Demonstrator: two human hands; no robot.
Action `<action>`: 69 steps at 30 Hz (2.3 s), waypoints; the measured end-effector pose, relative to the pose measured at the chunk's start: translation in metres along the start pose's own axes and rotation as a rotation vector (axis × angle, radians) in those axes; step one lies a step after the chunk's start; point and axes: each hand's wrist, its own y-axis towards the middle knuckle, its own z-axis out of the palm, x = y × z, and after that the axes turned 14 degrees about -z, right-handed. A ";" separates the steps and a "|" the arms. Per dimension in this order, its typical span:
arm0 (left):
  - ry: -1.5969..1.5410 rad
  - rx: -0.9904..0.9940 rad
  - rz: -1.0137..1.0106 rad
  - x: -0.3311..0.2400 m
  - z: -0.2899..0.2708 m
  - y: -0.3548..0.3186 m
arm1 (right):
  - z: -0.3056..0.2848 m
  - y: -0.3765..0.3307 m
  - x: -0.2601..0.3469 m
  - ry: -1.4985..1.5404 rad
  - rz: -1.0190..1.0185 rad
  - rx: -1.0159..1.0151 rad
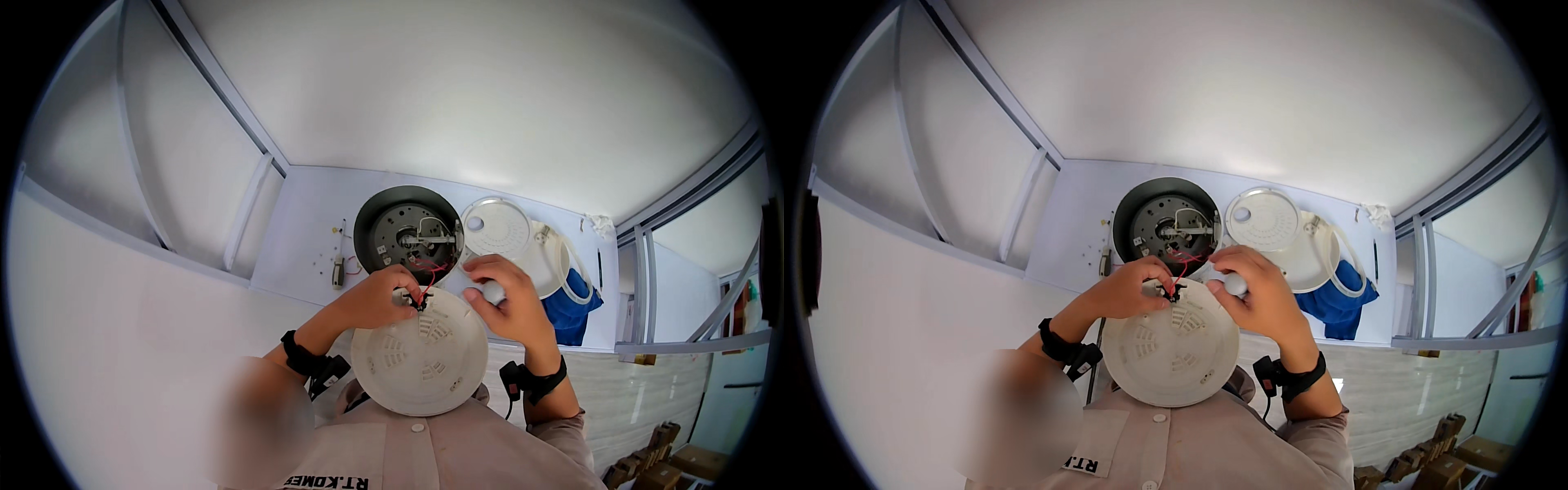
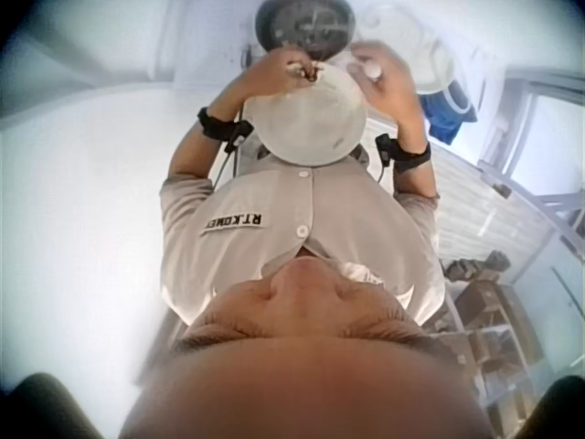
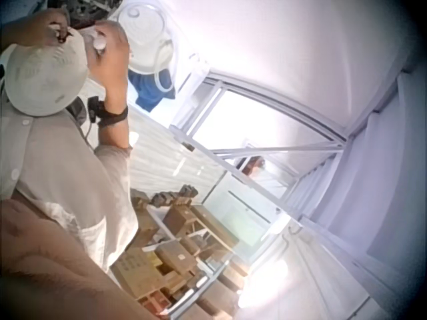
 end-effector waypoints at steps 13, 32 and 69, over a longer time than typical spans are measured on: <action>-0.060 -0.042 0.057 0.007 0.006 -0.003 | -0.039 -0.052 0.026 0.126 0.061 -0.934; -0.094 -0.042 0.034 0.004 0.008 -0.006 | 0.004 -0.110 -0.018 0.381 0.569 -0.844; -0.098 -0.075 -0.003 0.007 0.005 -0.010 | -0.004 -0.098 -0.004 0.378 0.356 -0.629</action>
